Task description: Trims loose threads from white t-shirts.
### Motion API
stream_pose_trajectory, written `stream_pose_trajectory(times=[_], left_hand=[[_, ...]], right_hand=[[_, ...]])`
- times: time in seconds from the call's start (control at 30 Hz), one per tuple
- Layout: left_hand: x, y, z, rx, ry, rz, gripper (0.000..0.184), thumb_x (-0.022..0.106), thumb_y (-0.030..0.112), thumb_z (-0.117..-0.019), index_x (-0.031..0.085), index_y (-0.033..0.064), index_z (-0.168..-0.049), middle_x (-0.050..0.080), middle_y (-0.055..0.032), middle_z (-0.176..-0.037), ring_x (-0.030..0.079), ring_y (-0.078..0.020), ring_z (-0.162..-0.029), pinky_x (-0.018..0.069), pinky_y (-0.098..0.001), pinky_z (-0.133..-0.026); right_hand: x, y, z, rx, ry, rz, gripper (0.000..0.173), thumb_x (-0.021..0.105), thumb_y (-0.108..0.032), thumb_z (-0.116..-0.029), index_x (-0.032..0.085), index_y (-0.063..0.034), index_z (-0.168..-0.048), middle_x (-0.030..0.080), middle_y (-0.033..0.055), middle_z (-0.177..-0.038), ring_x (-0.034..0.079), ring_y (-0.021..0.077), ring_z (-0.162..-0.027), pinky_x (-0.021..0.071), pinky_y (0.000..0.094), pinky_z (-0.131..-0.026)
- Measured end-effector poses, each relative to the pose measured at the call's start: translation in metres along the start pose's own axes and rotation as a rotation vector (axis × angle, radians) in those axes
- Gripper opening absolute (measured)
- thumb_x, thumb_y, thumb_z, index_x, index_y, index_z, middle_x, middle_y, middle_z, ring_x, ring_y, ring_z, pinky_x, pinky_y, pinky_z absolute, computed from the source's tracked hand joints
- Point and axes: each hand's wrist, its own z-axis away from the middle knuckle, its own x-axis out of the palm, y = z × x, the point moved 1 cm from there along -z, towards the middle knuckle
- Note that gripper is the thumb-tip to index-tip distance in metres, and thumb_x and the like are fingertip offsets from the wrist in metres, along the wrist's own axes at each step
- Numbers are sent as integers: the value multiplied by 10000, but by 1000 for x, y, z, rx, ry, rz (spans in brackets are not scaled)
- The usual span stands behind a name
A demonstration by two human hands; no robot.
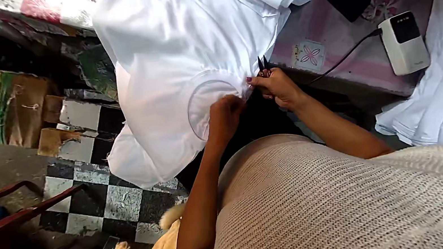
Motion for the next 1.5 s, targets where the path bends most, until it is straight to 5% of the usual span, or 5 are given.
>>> stream_pose_trajectory(times=[0.1,0.33,0.73,0.97,1.5], left_hand=[[-13,5,20,-181,-441,-58,227,668,209,-998,751,2,-957,715,-116,-834,681,-233,-772,559,-471,-783],[6,22,-26,-58,222,-123,284,721,184,-955,689,-82,-1049,688,-217,-940,677,-342,-827,554,-507,-771],[13,16,-28,3,278,-67,146,647,52,-982,724,-63,-1028,711,-207,-903,689,-300,-739,577,-453,-720],[4,-4,-11,-202,249,500,96,673,73,-971,710,-13,-991,698,-29,-723,648,-59,-564,575,-231,-546],[11,-1,1,-120,255,513,70,684,63,-971,717,4,-987,682,-30,-701,599,-42,-512,522,-193,-476]], right_hand=[[-3,-2,1,7,-59,11,202,593,-120,-1022,626,-77,-827,506,-90,-533,335,-29,-385,296,149,-383],[-2,-7,6,12,-25,18,255,648,-52,-976,528,-116,-759,496,-72,-549,353,-12,-397,311,154,-392],[-3,-9,12,-106,7,320,137,657,-118,-982,613,-30,-887,497,-55,-640,394,5,-487,357,191,-483],[-22,-22,27,110,-277,97,590,160,-517,-1106,602,-141,-1003,381,-105,-569,332,8,-426,311,175,-404],[6,-20,26,138,-300,363,476,329,-398,-1127,570,-111,-834,359,-79,-523,284,15,-404,242,185,-401]])
